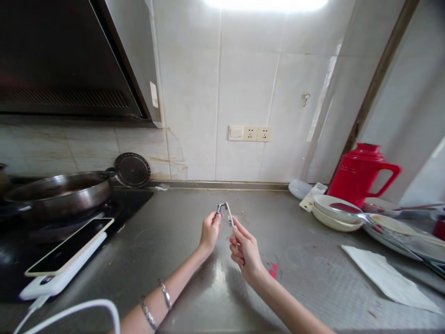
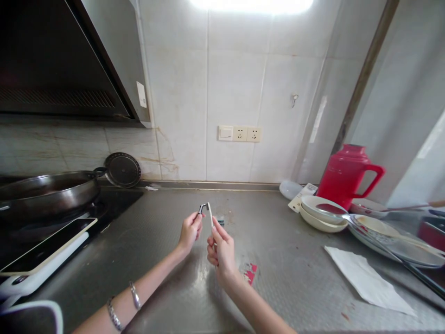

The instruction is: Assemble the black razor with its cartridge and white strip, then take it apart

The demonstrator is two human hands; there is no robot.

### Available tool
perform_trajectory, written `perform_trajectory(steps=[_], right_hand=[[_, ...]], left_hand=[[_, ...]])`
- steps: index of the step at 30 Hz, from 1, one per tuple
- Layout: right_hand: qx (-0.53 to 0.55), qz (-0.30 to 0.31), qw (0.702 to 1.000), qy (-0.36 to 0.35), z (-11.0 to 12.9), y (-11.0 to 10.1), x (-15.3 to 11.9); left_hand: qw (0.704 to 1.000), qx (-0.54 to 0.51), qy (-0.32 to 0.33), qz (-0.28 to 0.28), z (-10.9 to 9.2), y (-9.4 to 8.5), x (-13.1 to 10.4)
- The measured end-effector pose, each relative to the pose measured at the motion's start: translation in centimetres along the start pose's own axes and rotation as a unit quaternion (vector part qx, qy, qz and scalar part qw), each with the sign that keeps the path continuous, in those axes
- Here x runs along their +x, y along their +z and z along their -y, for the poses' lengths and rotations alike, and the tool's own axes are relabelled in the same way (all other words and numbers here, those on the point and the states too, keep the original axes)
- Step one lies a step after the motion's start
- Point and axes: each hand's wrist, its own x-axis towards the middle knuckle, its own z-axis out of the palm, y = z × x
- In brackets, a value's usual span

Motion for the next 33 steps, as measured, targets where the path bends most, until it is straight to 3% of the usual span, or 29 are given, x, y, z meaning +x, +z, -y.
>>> perform_trajectory(steps=[9,15,19,22,27,33], right_hand=[[-0.011,-0.012,1.000,-0.021,-0.3,0.4,0.0],[-0.066,0.051,0.995,-0.061,-0.1,1.0,-0.5],[-0.096,0.046,0.979,-0.175,3.4,0.3,3.2],[-0.158,-0.030,0.963,-0.217,5.4,-1.1,7.3],[-0.335,-0.112,0.903,-0.246,5.7,-3.6,11.8],[-0.474,-0.184,0.807,-0.299,4.6,-5.8,13.1]], left_hand=[[1.000,0.017,0.020,-0.004,0.1,-0.1,0.0],[0.998,-0.056,-0.042,0.003,0.7,-0.7,0.8],[0.991,-0.091,-0.088,0.035,1.2,-0.8,1.1],[0.991,-0.080,-0.098,0.039,1.4,-1.0,1.1],[0.993,-0.060,-0.075,0.066,1.3,-1.3,1.8],[0.996,-0.047,-0.043,0.066,0.7,-0.7,3.4]])
